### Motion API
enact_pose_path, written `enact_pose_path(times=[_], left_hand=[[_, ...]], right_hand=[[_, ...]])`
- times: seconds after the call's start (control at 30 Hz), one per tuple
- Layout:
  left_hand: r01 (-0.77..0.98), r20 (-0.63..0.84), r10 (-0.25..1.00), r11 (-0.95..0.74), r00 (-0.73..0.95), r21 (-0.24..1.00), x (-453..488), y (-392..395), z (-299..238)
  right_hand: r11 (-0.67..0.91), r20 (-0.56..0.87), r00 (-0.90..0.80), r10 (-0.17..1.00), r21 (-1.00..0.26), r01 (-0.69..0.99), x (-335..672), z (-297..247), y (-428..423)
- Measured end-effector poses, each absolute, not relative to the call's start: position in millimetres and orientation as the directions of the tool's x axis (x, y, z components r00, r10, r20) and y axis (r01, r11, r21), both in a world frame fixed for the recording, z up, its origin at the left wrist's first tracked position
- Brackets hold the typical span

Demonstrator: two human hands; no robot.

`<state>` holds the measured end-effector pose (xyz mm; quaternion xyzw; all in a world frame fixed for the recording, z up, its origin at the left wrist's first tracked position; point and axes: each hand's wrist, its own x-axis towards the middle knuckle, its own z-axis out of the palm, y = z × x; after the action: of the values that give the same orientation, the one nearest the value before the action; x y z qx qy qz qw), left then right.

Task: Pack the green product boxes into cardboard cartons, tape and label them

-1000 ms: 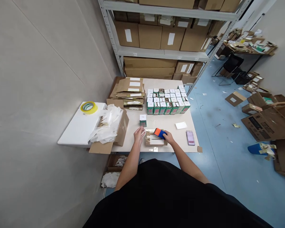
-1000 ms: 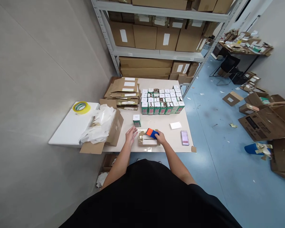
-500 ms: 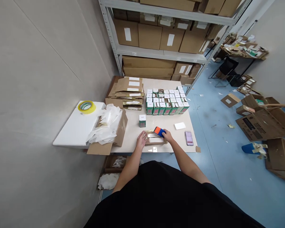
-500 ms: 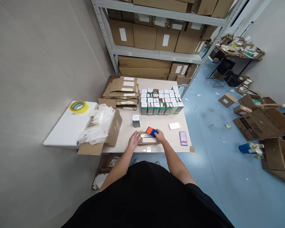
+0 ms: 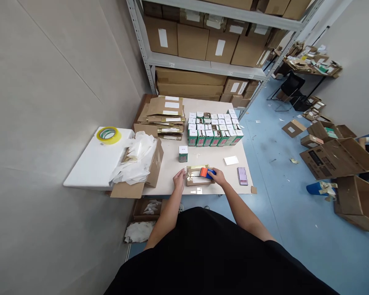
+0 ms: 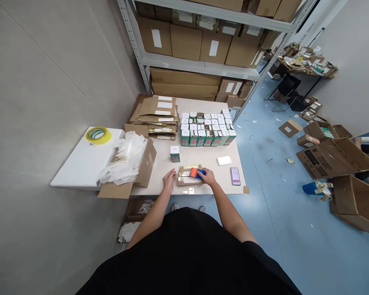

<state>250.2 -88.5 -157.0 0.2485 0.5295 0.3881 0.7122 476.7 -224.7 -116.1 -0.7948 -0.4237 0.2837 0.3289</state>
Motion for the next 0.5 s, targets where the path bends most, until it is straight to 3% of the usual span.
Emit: enact_pose_path(times=[0.13, 0.33, 0.5], left_hand=[[-0.267, -0.581, 0.811, 0.576, 0.067, 0.773, 241, -91, -166], [-0.286, -0.737, 0.676, 0.708, 0.011, 0.646, 231, -106, -188], [-0.271, -0.780, 0.626, 0.751, -0.002, 0.603, 231, -106, -200]], right_hand=[[-0.411, -0.157, 0.453, 0.878, -0.733, 0.542, 475, -120, -219], [-0.383, -0.134, 0.396, 0.908, -0.649, 0.657, 470, -129, -203], [-0.353, -0.111, 0.366, 0.924, -0.618, 0.702, 466, -132, -193]])
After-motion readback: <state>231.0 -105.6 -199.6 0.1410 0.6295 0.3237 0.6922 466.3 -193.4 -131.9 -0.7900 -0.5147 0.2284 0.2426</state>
